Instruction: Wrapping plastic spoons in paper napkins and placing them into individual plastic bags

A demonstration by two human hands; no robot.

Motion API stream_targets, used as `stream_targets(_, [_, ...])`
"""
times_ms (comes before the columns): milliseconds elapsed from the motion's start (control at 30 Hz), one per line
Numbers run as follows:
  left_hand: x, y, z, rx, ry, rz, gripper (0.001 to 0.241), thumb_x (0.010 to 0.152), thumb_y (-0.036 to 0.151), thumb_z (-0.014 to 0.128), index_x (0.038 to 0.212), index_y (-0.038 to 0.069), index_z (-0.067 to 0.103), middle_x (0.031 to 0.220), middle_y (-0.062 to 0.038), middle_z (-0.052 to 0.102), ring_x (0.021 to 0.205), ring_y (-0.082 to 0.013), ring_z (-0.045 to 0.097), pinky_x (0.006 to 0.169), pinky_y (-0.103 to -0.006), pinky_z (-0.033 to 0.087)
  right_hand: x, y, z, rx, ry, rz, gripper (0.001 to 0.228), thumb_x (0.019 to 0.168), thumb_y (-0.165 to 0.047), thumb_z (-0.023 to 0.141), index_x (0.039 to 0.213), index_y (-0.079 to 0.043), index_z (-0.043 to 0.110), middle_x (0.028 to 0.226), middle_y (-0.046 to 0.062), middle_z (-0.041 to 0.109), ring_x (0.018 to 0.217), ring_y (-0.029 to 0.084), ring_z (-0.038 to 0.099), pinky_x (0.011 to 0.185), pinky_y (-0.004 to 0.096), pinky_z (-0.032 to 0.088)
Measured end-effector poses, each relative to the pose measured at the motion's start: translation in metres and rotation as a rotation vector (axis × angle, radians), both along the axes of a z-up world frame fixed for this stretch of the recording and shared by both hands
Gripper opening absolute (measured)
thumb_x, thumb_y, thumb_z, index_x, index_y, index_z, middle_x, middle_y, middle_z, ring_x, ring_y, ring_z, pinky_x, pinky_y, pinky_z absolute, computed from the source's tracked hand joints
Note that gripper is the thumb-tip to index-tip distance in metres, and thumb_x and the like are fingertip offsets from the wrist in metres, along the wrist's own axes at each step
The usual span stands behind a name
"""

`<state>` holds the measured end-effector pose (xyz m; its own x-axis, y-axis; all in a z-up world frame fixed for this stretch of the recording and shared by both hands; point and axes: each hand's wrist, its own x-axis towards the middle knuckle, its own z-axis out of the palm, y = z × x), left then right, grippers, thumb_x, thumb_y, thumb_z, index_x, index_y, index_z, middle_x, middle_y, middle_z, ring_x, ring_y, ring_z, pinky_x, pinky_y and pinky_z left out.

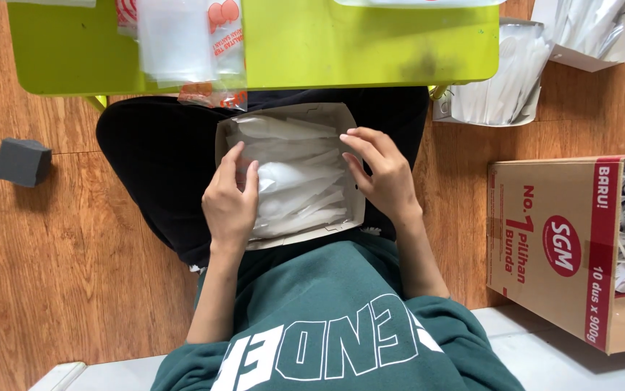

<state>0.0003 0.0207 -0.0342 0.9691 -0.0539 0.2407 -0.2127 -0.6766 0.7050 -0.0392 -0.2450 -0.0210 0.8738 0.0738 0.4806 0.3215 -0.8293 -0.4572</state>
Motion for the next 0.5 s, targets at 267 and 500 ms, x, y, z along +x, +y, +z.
stream_targets(267, [-0.001, -0.011, 0.01, 0.422, -0.472, -0.167, 0.024, 0.098, 0.022, 0.07, 0.122, 0.022, 0.073, 0.118, -0.002, 0.067, 0.102, -0.0227, 0.065, 0.079, -0.0356, 0.049, 0.0, 0.017, -0.031, -0.11, 0.161, -0.045, 0.027, 0.089, -0.002, 0.073, 0.114, -0.012, 0.07, 0.108, 0.006, 0.067, 0.096, 0.026, 0.072, 0.084, 0.035, 0.059])
stream_targets(500, [-0.006, -0.006, -0.02, 0.598, -0.375, -0.269, 0.023, 0.082, 0.022, 0.077, 0.104, 0.027, 0.071, 0.102, 0.005, 0.059, 0.088, -0.0174, 0.06, 0.069, -0.0322, 0.044, 0.018, 0.033, -0.072, -0.616, 0.389, -0.086, 0.021, 0.087, -0.006, 0.07, 0.107, -0.011, 0.076, 0.091, 0.007, 0.073, 0.08, 0.019, 0.076, 0.072, 0.029, 0.061])
